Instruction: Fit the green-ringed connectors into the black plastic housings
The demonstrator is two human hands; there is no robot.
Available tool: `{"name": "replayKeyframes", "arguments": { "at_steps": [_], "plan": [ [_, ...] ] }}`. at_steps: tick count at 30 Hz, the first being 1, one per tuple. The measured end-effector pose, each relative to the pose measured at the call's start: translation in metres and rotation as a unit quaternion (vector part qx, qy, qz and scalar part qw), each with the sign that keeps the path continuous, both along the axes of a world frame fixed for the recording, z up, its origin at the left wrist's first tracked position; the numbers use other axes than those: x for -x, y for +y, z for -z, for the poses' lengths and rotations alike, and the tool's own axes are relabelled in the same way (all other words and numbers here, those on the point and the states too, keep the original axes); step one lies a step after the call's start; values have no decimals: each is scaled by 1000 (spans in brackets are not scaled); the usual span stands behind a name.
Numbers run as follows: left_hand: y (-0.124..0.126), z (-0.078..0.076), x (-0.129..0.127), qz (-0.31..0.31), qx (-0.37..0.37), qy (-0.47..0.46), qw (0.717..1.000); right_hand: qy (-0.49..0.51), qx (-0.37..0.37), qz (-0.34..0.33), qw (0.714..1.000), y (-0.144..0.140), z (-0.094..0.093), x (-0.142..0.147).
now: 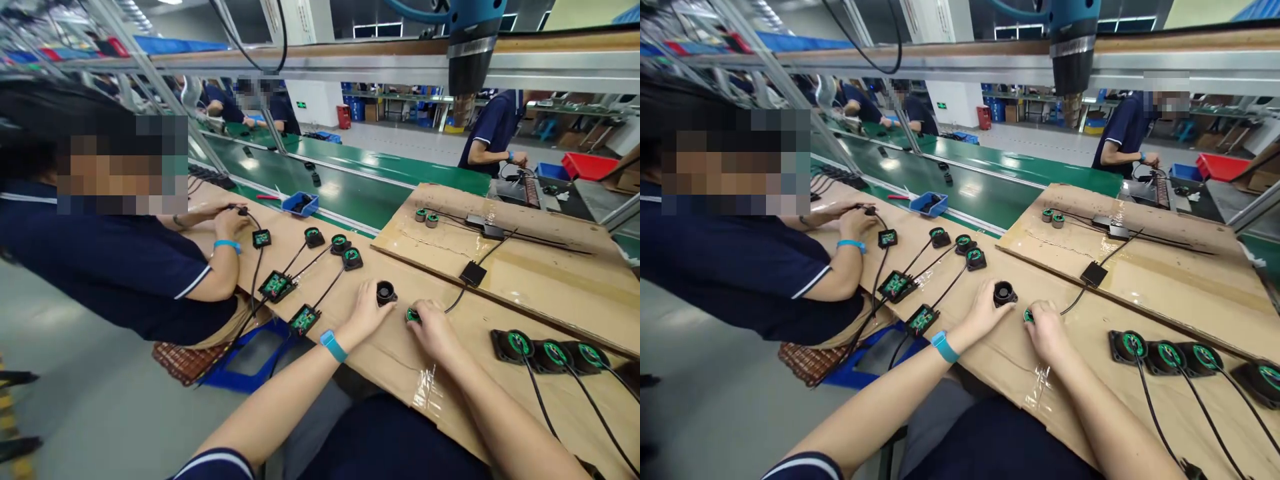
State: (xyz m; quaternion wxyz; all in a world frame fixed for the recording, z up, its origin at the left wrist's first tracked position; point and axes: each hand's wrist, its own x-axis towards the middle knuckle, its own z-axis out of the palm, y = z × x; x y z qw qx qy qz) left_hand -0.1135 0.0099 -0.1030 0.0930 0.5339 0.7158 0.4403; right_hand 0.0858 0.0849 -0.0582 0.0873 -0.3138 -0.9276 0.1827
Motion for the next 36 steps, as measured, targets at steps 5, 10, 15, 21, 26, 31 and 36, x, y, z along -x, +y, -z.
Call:
{"name": "replayKeyframes", "arguments": {
  "at_steps": [5, 10, 15, 21, 26, 31, 36],
  "plan": [
    [-13, 21, -15, -9, -18, -80, 997, 30, 14, -28, 999, 9, 11, -5],
    [-12, 20, -13, -20, -25, -92, 995, 89, 7, -14, 996, 11, 8, -6],
    [-15, 16, -14, 11, -45, -85, 995, 226, -25, 53, 972, -2, -3, 16],
    [-18, 24, -14, 15, -91, -9, 996, 249, -83, 37, 964, -9, 5, 45],
    [-17, 23, -15, 35, -101, -1, 994, 273, -94, 33, 957, -12, 5, 45],
    [-17, 22, -14, 46, -112, -17, 993, 278, -87, 11, 957, -17, 8, 47],
    [-17, 25, -13, 51, -88, -61, 993, 256, -95, 1, 962, -15, 18, 53]
  ]
}}
